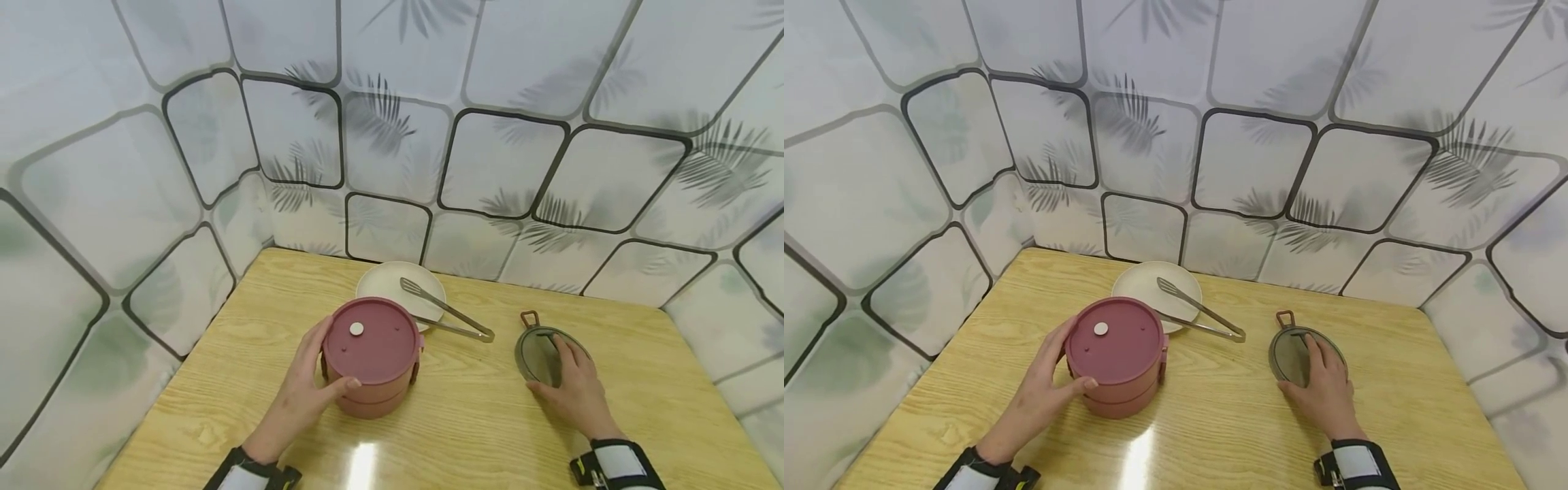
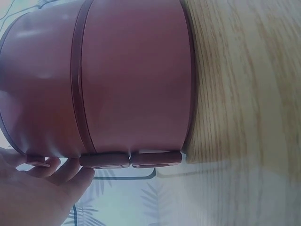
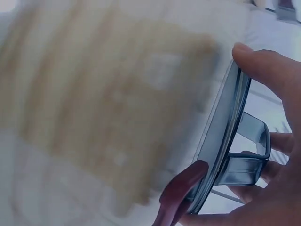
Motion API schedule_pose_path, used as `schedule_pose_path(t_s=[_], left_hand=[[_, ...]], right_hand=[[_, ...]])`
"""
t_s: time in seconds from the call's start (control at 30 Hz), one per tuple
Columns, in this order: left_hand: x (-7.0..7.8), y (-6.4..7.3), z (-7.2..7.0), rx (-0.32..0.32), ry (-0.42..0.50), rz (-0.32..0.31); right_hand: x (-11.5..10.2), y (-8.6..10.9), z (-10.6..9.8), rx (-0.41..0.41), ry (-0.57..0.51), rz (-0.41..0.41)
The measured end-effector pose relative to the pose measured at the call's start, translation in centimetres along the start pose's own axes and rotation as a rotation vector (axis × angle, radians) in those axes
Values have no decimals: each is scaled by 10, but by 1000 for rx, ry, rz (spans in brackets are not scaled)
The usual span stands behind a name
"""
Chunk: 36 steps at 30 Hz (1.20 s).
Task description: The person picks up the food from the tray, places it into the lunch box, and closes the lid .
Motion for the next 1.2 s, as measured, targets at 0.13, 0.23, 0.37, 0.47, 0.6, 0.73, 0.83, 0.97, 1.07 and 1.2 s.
schedule_pose_path(t_s=[0.13, 0.23, 0.37, 0.47, 0.6, 0.73, 0.83, 0.97, 1.07, 1.2], left_hand=[[-6, 1, 2, 4, -2, 14], [-6, 1, 2, 3, 5, 8], [-6, 2, 1, 1, 12, -23], [-6, 2, 1, 2, 14, -34], [-7, 1, 1, 5, 16, -31], [-7, 1, 1, 1, 23, -32], [-8, 0, 1, -6, 18, -37], [-8, 0, 0, -5, 4, -38], [-7, 0, 0, -2, 4, -40], [-7, 1, 1, -5, 6, -34]], right_hand=[[-11, -2, -14, 54, -69, -32], [-27, -5, -24, 97, -115, -66], [-55, -9, -35, 108, -161, -106], [-78, -12, -40, 106, -180, -146], [-107, -13, -42, 90, -209, -211], [-135, -12, -40, 63, -236, -275], [-158, -11, -41, 48, -244, -335], [-189, -12, -38, -11, -274, -425], [-208, -11, -30, -90, -302, -476], [-229, -7, -19, -179, -331, -524]])
Point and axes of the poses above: each hand's wrist, its own y-axis away from the middle knuckle, its own z-axis out of the palm, x = y × z, the point moved 5 cm from there along -y, towards the middle knuckle, and after that the axes turned 7 degrees about z, right-handed, at the moved point
